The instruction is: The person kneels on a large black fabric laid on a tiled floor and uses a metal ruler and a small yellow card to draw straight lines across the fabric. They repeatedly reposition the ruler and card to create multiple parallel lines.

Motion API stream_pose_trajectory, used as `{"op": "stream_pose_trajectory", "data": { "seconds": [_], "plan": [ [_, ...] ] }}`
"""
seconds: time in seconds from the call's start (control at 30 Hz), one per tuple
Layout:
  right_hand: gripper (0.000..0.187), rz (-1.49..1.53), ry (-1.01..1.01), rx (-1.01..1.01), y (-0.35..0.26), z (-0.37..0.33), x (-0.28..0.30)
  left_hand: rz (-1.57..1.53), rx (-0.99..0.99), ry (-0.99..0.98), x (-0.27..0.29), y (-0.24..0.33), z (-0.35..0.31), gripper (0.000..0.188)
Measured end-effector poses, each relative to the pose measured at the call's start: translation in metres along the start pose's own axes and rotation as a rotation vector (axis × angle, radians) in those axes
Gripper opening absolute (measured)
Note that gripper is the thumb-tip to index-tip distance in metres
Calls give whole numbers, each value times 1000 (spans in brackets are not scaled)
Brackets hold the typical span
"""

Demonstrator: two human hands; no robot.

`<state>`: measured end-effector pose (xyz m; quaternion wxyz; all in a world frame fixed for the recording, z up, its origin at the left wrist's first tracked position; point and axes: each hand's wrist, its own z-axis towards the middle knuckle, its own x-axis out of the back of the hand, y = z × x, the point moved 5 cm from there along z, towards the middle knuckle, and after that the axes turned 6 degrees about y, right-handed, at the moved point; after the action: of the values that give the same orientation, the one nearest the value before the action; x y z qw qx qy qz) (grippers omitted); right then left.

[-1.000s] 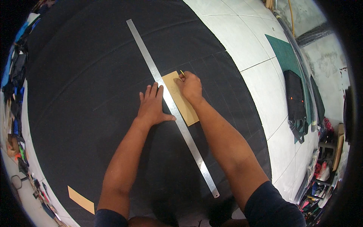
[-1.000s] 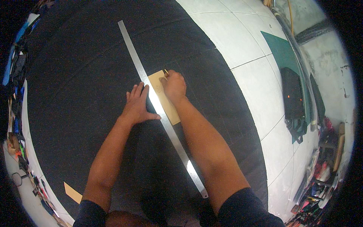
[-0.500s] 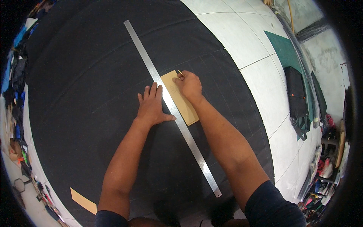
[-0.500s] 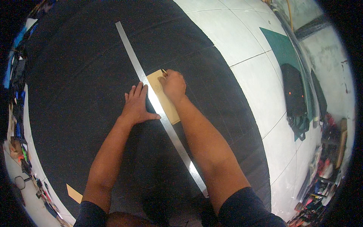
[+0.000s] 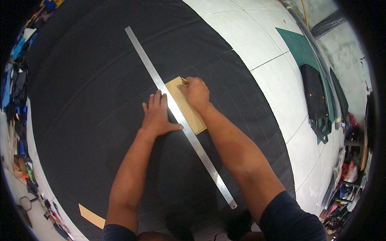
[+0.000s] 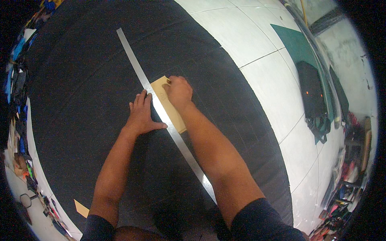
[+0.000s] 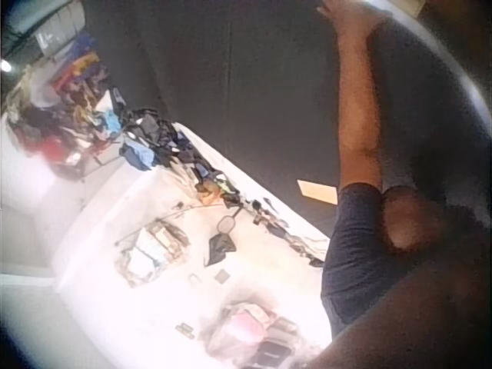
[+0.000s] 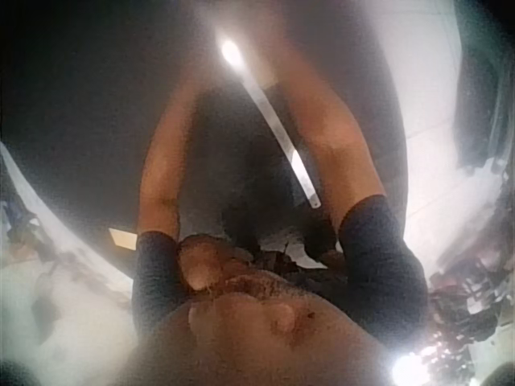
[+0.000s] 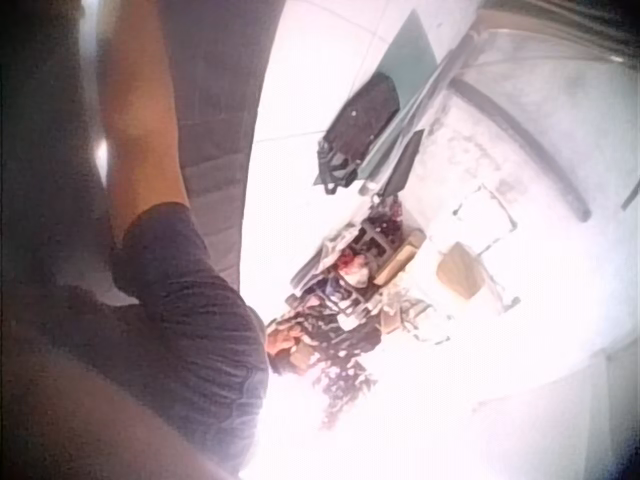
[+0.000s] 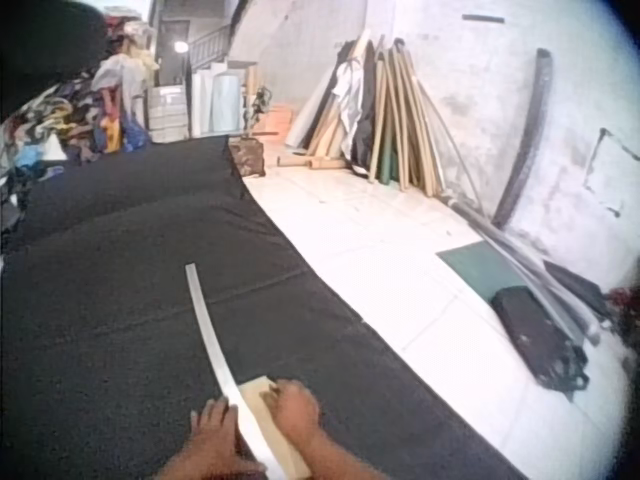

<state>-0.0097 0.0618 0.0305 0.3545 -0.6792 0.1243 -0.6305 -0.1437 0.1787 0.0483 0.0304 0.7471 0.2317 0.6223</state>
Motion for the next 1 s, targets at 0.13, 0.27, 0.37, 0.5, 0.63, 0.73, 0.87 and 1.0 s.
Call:
{"op": "stream_pose_trajectory", "data": {
  "seconds": [0.13,0.27,0.37,0.5,0.63,0.73,0.87,1.0],
  "plan": [
    [32,6,38,-32,2,0,-1,1,0,-11,2,4,0,134],
    [34,20,59,4,0,-1,-3,16,12,-25,5,3,2,136],
    [33,30,45,17,1,0,-2,14,19,-30,5,3,3,136],
    [31,8,43,5,4,2,-5,29,5,-30,4,5,7,136],
    [28,124,-22,-74,17,1,3,67,-19,-57,0,3,11,142],
    [27,305,-56,-179,23,-36,49,118,-8,-43,-5,-8,9,140],
    [24,356,-136,-284,98,-134,130,106,-21,-17,-10,-12,7,141],
    [21,347,-182,-433,181,-266,160,101,-46,1,-8,-8,9,140]
  ]
}}
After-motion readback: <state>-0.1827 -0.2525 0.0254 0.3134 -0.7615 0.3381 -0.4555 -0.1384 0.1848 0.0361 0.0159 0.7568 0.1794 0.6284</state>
